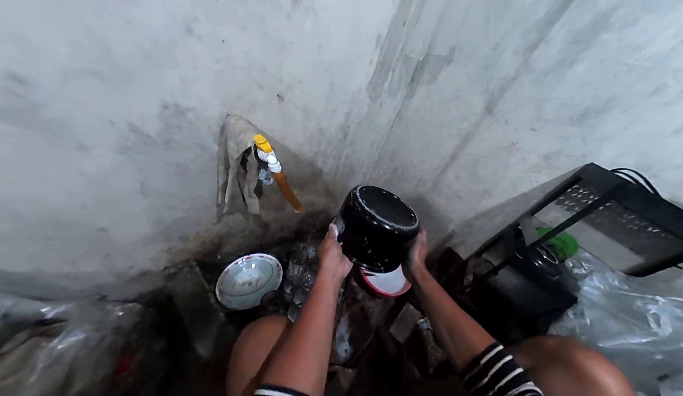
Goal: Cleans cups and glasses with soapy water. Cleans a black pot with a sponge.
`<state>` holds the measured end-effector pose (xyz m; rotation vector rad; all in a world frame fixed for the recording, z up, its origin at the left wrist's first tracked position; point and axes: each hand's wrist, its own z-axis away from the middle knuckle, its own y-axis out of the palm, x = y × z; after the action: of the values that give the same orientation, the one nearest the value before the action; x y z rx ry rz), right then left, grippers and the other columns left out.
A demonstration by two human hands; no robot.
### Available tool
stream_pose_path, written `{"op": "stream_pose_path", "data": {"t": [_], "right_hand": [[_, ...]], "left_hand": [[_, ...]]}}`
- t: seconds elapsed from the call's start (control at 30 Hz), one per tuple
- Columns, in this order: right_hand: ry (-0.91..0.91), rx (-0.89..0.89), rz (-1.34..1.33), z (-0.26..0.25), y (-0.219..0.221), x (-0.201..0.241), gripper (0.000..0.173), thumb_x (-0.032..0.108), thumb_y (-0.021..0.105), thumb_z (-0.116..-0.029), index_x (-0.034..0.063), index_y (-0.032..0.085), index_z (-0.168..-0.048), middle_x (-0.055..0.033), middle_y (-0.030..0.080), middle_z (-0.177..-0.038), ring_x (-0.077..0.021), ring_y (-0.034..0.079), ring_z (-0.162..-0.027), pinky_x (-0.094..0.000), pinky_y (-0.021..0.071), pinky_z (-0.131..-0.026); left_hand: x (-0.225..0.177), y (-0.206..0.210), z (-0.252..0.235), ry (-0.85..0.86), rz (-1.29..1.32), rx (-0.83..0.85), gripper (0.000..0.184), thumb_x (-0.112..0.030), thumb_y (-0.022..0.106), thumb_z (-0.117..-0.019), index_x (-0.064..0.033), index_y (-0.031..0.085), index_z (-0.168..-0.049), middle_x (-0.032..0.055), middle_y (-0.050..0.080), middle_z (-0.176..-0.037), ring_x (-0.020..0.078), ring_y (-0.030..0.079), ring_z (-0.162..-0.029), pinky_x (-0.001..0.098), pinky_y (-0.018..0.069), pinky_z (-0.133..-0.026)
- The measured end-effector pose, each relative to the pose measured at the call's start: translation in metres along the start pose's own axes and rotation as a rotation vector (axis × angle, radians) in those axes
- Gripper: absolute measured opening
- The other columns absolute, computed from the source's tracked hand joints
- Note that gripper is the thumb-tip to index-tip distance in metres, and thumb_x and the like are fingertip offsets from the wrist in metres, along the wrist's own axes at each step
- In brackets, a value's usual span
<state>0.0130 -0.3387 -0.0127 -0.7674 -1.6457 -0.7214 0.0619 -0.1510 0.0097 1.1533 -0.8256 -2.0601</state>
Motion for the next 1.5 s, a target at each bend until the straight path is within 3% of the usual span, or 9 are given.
{"op": "stream_pose_path", "data": {"t": [0.13,0.27,0.43,0.63,0.8,1.03,1.23,1.37,1.5], "right_hand": [[-0.194,0.204,0.023,0.067,0.027,-0.013,0.052,0.009,0.048,-0.0990,-0.0053,0.033,-0.147,-0.0242,0.038,-0.154,-0.0237,0.047,-0.137,-0.0368,0.0477,-0.108],[-0.558,0.466,0.237,0.095,0.031,-0.055,0.046,0.027,0.046,-0.1028,-0.0066,0.050,-0.134,-0.0357,0.014,-0.165,-0.0393,0.018,-0.157,-0.0428,0.0253,-0.128],[-0.988,0.483,0.771,0.080,0.030,-0.053,0.046,0.046,0.039,-0.1030,0.0203,0.074,-0.119,-0.0255,0.047,-0.155,-0.0590,0.020,-0.150,-0.0736,0.0062,-0.122],[-1.288,0.584,0.886,0.060,0.068,-0.009,0.036,0.033,0.046,-0.1064,0.0278,0.069,-0.134,0.0035,0.058,-0.151,-0.0298,0.040,-0.150,-0.0698,0.0224,-0.121],[-1.001,0.708,1.214,0.023,0.122,0.042,0.040,0.038,0.044,-0.1071,0.0150,0.073,-0.121,-0.0043,0.072,-0.127,-0.0239,0.059,-0.133,-0.0536,0.0319,-0.124],[-1.080,0.700,0.878,0.054,0.073,-0.011,0.032,0.022,0.050,-0.1066,0.0230,0.073,-0.128,0.0046,0.067,-0.139,-0.0183,0.051,-0.143,-0.0598,0.0226,-0.127],[-1.054,0.359,0.490,0.037,0.006,-0.083,0.036,0.048,0.037,-0.1075,0.0302,0.058,-0.130,-0.0138,0.036,-0.162,-0.0354,0.016,-0.158,-0.0612,0.0063,-0.127],[-0.572,0.200,0.159,-0.015,0.017,-0.041,0.059,0.038,0.033,-0.1089,-0.0039,0.050,-0.146,-0.0241,0.038,-0.161,-0.0301,0.034,-0.152,-0.0435,0.0315,-0.126],[0.104,0.686,0.047,-0.084,0.018,-0.001,0.054,0.041,0.039,-0.1089,0.0046,0.053,-0.147,-0.0125,0.064,-0.138,-0.0183,0.062,-0.126,-0.0396,0.0525,-0.108]], "left_hand": [[0.008,0.005,0.002,0.101,0.127,0.012,0.053,-0.044,0.032,-0.1118,-0.0074,0.042,-0.148,0.0175,0.058,-0.137,0.0287,0.061,-0.123,0.0529,0.0537,-0.099],[-0.003,-0.004,0.007,0.220,-0.123,-0.061,0.053,-0.042,0.031,-0.1125,-0.0062,0.041,-0.150,0.0181,0.051,-0.147,0.0271,0.053,-0.133,0.0510,0.0483,-0.107],[-0.016,-0.013,0.007,0.260,-0.213,-0.142,0.054,-0.042,0.029,-0.1129,-0.0046,0.043,-0.149,0.0189,0.045,-0.153,0.0286,0.047,-0.139,0.0517,0.0429,-0.111],[-0.007,-0.011,-0.001,0.268,-0.304,-0.120,0.045,-0.038,0.033,-0.1128,-0.0015,0.056,-0.125,0.0145,0.063,-0.098,0.0214,0.065,-0.086,0.0394,0.0565,-0.076],[0.019,-0.008,-0.002,0.231,-0.448,-0.170,0.060,-0.046,0.025,-0.1121,-0.0039,0.051,-0.146,0.0169,0.051,-0.150,0.0253,0.047,-0.140,0.0485,0.0386,-0.116],[0.027,-0.005,-0.019,0.120,0.027,-0.205,0.059,-0.051,0.027,-0.1107,-0.0034,0.060,-0.117,0.0133,0.066,-0.097,0.0233,0.066,-0.087,0.0450,0.0561,-0.076],[0.036,-0.014,-0.030,0.045,0.059,-0.104,0.061,-0.052,0.024,-0.1104,-0.0069,0.047,-0.145,0.0177,0.062,-0.133,0.0303,0.063,-0.120,0.0551,0.0539,-0.097],[0.037,-0.031,-0.032,0.004,-0.069,-0.198,0.057,-0.050,0.029,-0.1108,-0.0077,0.048,-0.145,0.0165,0.060,-0.138,0.0287,0.060,-0.126,0.0543,0.0517,-0.101],[0.033,-0.038,-0.036,0.050,-0.244,-0.303,0.062,-0.057,0.033,-0.1080,-0.0074,0.057,-0.138,0.0153,0.063,-0.134,0.0280,0.062,-0.122,0.0550,0.0522,-0.098]]}}
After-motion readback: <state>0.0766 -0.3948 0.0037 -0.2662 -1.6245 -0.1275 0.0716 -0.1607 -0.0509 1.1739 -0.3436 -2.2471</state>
